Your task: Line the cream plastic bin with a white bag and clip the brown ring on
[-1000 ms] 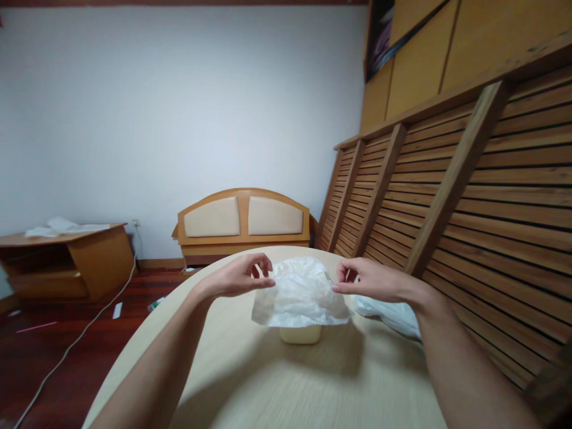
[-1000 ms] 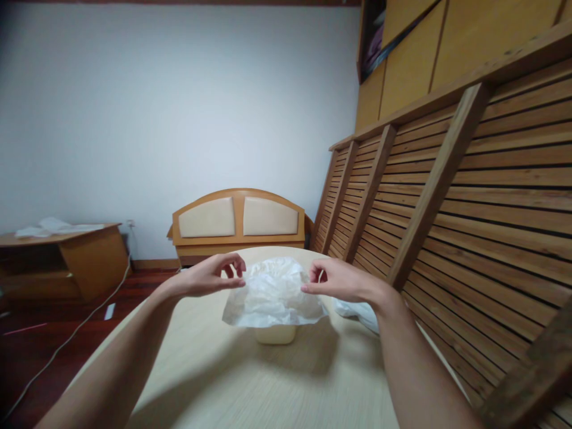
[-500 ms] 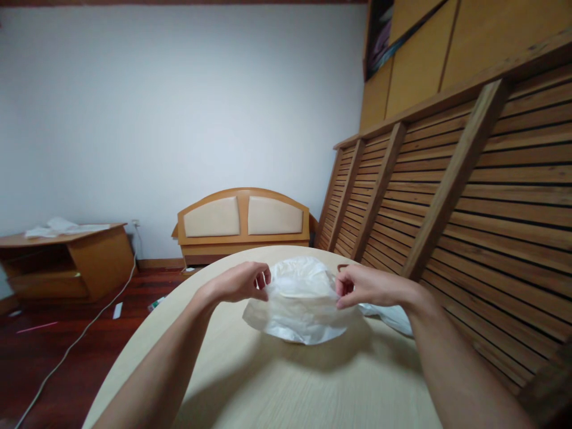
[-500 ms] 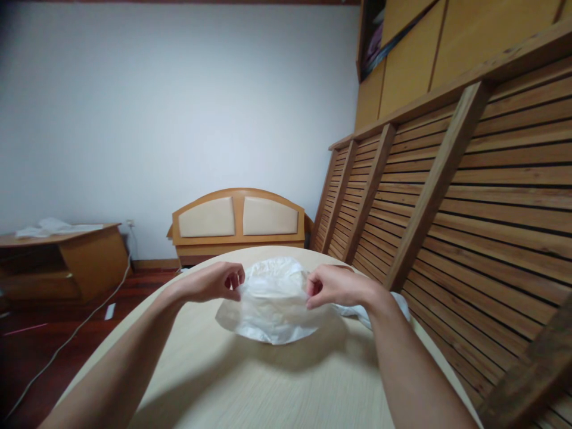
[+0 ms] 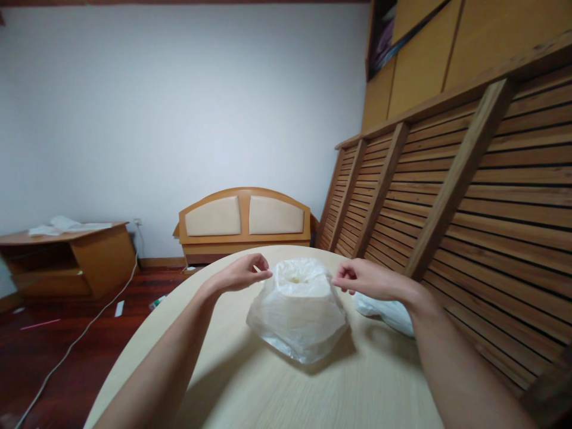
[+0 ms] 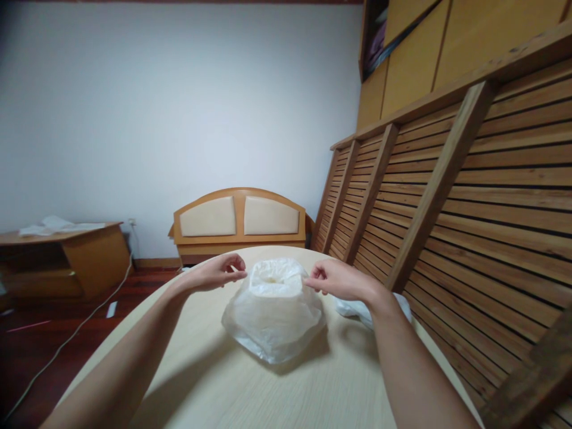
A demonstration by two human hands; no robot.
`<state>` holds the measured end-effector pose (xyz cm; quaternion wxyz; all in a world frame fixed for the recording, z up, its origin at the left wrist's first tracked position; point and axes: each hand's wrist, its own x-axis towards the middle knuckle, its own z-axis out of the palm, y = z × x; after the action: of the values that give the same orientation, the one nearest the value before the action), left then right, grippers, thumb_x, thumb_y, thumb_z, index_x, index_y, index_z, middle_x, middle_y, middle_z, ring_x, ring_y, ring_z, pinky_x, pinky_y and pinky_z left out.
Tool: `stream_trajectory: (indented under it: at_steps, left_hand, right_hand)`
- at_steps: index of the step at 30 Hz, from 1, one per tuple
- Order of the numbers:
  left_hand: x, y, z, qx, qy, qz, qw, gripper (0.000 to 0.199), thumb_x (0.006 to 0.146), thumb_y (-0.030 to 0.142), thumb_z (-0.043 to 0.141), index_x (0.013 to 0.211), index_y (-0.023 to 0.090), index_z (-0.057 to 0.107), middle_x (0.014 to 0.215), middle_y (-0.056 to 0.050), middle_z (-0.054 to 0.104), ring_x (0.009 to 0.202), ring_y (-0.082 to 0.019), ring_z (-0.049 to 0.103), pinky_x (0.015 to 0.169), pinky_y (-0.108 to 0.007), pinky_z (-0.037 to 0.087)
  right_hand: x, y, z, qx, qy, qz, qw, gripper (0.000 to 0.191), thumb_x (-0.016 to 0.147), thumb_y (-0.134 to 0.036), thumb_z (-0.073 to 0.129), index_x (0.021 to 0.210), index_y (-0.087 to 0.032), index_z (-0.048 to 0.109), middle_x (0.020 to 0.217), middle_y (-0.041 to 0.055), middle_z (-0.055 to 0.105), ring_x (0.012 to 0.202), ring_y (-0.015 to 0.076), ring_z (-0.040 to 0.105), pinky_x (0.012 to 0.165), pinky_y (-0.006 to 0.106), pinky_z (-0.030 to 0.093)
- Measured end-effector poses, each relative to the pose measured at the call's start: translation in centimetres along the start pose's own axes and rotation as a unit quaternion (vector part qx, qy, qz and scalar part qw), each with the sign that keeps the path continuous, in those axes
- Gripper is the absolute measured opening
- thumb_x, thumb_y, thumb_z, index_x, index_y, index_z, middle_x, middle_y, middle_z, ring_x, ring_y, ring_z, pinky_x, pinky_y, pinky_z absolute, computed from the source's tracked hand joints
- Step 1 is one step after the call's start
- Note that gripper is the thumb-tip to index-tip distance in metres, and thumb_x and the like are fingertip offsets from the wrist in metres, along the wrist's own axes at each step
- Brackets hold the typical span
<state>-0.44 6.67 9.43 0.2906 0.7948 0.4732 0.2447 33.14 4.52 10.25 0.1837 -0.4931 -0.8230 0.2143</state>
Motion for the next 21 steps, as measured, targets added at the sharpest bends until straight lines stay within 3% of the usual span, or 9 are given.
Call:
stream_trajectory:
  at_steps: [2, 4, 9, 15, 21]
  left_hand:
    - [0.3, -0.1, 0.5, -0.022, -0.002, -0.02, 1.0, 0.052, 0.078, 0.058, 0.065, 0.108, 0.016, 0.057, 0.111, -0.013, 0.067, 0.079, -0.018, 0.062, 0.054, -0.024, 0.043]
    - [0.4, -0.1, 0.8, -0.047, -0.039, -0.03, 0.998, 0.059, 0.077, 0.054, 0.068, 0.12, 0.017, 0.052, 0.118, -0.015, 0.065, 0.087, -0.021, 0.065, 0.057, -0.024, 0.046]
    - [0.3, -0.3, 0.8, -0.064, -0.1, -0.023, 0.993, 0.074, 0.074, 0.038, 0.073, 0.136, 0.018, 0.038, 0.115, -0.014, 0.066, 0.084, -0.018, 0.064, 0.058, -0.022, 0.043]
    - [1.3, -1.1, 2.1, -0.072, -0.067, 0.009, 0.995, 0.082, 0.069, 0.024, 0.07, 0.142, 0.014, 0.033, 0.091, -0.006, 0.068, 0.073, -0.015, 0.061, 0.059, -0.022, 0.042]
    - [2.0, -2.5, 2.6, -0.02, -0.048, 0.047, 0.998, 0.066, 0.071, 0.024, 0.067, 0.133, 0.013, 0.045, 0.082, -0.003, 0.068, 0.074, -0.018, 0.063, 0.062, -0.025, 0.045]
  right_hand:
    - [0.0, -0.6, 0.1, 0.012, 0.021, -0.002, 1.0, 0.04, 0.086, -0.056, 0.06, 0.087, -0.017, 0.068, 0.082, 0.0068, 0.07, 0.074, 0.0195, 0.063, 0.063, 0.028, 0.046]
    - [0.0, -1.1, 0.3, 0.026, 0.009, -0.014, 1.0, 0.039, 0.082, -0.056, 0.066, 0.092, -0.019, 0.067, 0.087, 0.0062, 0.071, 0.079, 0.0203, 0.064, 0.066, 0.028, 0.047]
    - [0.0, -1.6, 0.6, 0.074, -0.044, -0.036, 0.996, 0.046, 0.069, -0.053, 0.08, 0.095, -0.02, 0.061, 0.082, 0.0021, 0.068, 0.078, 0.019, 0.062, 0.063, 0.026, 0.045]
    - [0.1, -2.2, 0.7, 0.051, -0.056, -0.069, 0.995, 0.032, 0.073, -0.046, 0.077, 0.081, -0.018, 0.063, 0.076, 0.0006, 0.064, 0.072, 0.0165, 0.058, 0.06, 0.025, 0.041]
    - [-0.1, -2.0, 0.3, 0.028, -0.078, -0.073, 0.994, 0.019, 0.073, -0.035, 0.075, 0.072, -0.018, 0.067, 0.07, -0.0004, 0.064, 0.068, 0.015, 0.056, 0.058, 0.024, 0.039]
